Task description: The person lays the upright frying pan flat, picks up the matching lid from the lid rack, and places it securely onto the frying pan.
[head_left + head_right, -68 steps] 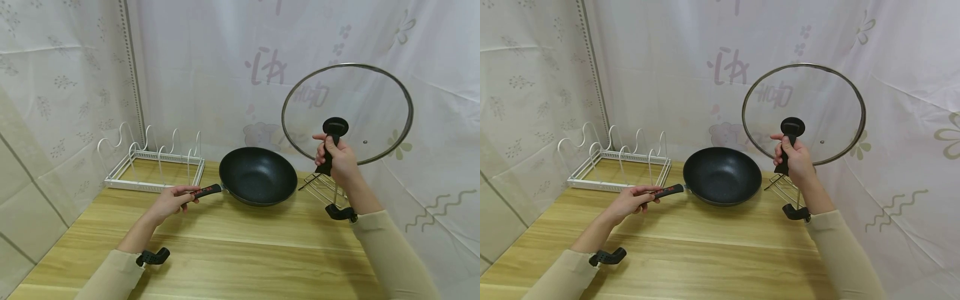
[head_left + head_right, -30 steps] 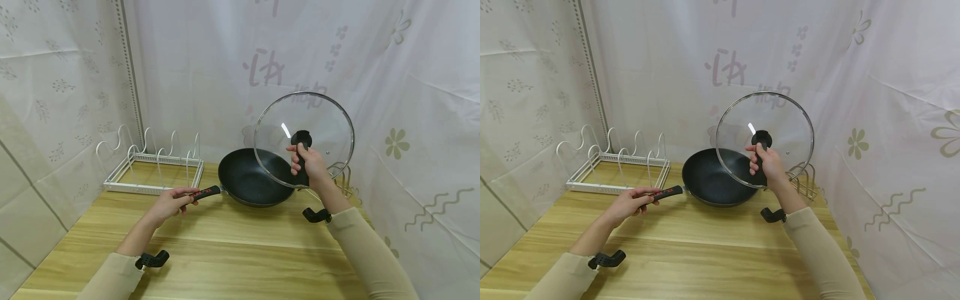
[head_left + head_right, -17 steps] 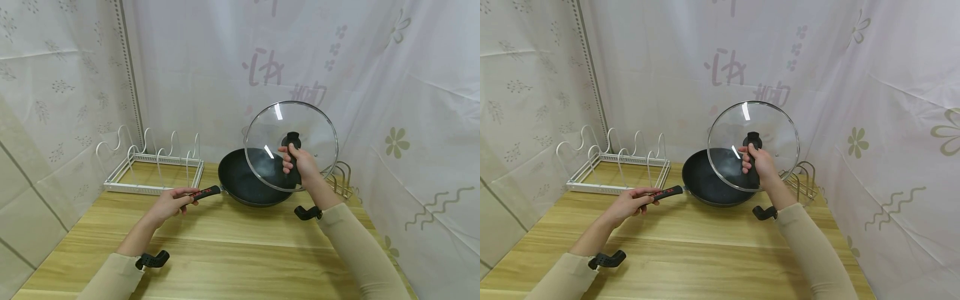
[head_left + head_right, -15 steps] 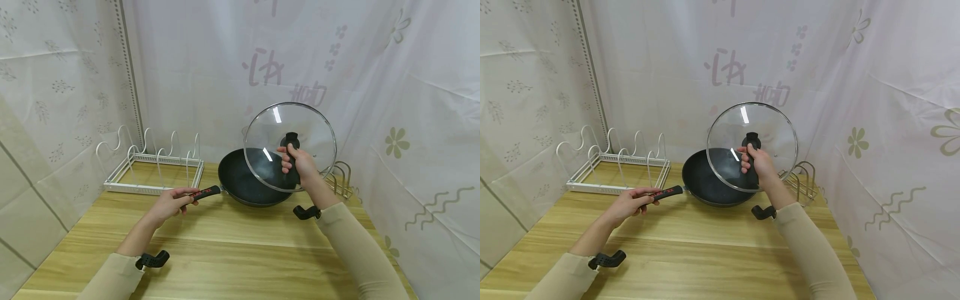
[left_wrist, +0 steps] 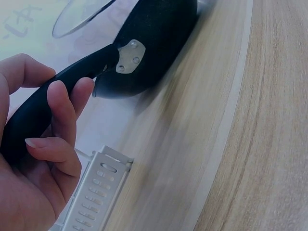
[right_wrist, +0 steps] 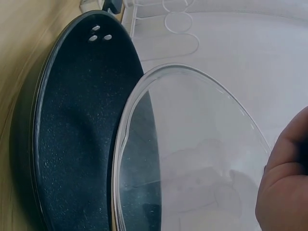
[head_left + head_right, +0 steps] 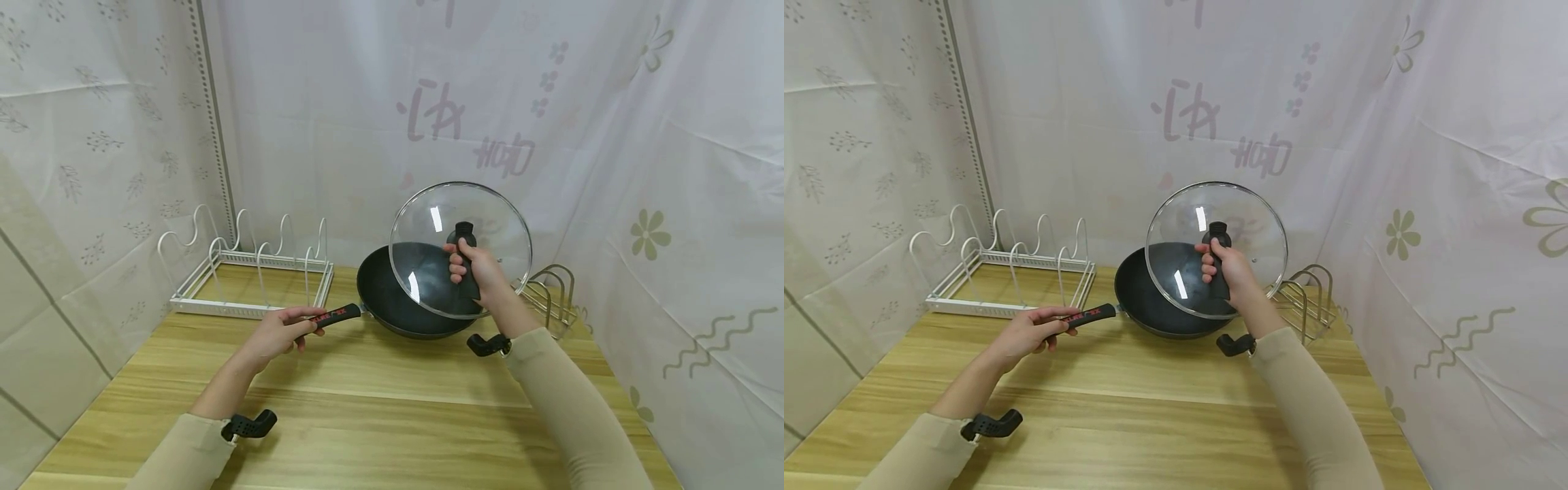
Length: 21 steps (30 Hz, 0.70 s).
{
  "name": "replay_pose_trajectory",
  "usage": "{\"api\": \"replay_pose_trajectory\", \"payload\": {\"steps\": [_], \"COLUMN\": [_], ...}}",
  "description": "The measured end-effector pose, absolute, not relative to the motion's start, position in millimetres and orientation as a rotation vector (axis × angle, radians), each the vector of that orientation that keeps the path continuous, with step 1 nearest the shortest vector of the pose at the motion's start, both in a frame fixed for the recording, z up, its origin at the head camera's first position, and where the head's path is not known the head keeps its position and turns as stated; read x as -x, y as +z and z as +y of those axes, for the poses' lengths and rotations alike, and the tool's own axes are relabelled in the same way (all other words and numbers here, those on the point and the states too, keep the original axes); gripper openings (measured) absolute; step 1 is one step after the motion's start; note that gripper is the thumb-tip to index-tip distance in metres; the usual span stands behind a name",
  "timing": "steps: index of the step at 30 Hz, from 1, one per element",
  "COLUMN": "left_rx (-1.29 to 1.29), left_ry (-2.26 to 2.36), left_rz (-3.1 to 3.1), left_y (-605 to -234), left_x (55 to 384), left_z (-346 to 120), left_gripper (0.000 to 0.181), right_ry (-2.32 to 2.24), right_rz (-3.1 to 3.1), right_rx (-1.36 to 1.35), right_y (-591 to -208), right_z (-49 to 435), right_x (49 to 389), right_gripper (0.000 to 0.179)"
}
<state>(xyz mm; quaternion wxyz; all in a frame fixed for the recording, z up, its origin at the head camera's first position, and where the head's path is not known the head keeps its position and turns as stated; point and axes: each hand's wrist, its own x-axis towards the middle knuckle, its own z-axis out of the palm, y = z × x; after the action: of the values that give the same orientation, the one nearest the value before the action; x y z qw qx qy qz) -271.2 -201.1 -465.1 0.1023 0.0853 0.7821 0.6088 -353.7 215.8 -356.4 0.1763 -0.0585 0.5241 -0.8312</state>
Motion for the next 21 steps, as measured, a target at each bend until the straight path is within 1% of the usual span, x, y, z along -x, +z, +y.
{"api": "replay_pose_trajectory", "payload": {"steps": [21], "left_rx": [-0.252], "left_ry": [1.803], "left_rz": [2.296], "left_y": [-464.5], "left_x": [270.9], "left_z": [-201.8], "left_gripper": [0.047], "right_ry": [-2.322], "right_rz": [1.348], "right_rx": [0.037], "right_y": [-370.3], "right_z": [205.5], "right_x": [370.6], "right_gripper": [0.038]}}
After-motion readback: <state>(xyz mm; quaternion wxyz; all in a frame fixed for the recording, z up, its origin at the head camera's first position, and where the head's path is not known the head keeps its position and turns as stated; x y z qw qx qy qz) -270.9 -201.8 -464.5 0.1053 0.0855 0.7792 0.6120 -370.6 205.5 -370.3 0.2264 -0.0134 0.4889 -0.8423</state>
